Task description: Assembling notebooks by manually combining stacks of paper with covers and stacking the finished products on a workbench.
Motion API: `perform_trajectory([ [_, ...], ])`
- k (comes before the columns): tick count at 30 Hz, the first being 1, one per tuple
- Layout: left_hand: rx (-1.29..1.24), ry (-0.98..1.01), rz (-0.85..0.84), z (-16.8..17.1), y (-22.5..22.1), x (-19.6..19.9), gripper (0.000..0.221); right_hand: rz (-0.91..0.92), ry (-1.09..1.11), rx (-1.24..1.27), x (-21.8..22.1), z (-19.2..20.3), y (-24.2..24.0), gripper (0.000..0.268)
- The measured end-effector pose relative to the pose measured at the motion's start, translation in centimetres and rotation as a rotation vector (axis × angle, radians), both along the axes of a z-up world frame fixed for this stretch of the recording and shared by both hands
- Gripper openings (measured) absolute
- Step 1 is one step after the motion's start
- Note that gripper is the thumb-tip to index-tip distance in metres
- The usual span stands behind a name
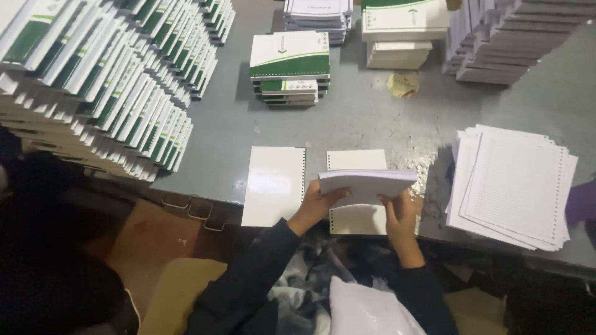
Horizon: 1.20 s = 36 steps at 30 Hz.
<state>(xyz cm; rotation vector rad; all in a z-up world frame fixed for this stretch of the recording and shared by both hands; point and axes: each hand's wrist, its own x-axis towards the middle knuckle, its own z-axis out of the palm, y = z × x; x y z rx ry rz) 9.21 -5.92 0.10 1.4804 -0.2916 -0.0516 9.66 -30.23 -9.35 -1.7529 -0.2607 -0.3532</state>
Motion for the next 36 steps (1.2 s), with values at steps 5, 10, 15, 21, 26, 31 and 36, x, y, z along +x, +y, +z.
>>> perform_trajectory([
  [5,0.090,0.113,0.088,-0.1,-0.7,-0.3,0.034,-0.062,0.112,-0.096,-0.5,-8.4,-0.4,0.048],
  [10,0.110,0.028,0.099,-2.3,-0.4,0.4,0.033,-0.079,0.128,-0.045,-1.9,-5.2,0.1,0.038],
  [15,0.141,0.062,0.164,-2.5,-1.6,-0.1,0.030,-0.402,-0.005,-0.024,-4.3,0.9,4.1,0.026],
  [21,0.265,0.064,0.538,0.4,-3.9,-3.7,0.047,-0.681,-0.396,-0.724,-6.8,2.5,7.1,0.029],
  [26,0.303,0.363,-0.054,1.9,0.9,-2.9,0.050,-0.172,0.494,0.053,-4.0,3.5,-0.6,0.027],
  [31,0.317,0.323,0.036,-0.8,0.1,-2.9,0.042,-0.221,0.455,-0.078,-6.3,6.1,0.9,0.033],
  [36,0.500,0.287,0.230,-6.3,-1.7,-2.8,0.044,-0.422,0.091,-0.629,-8.5,7.6,5.1,0.030],
])
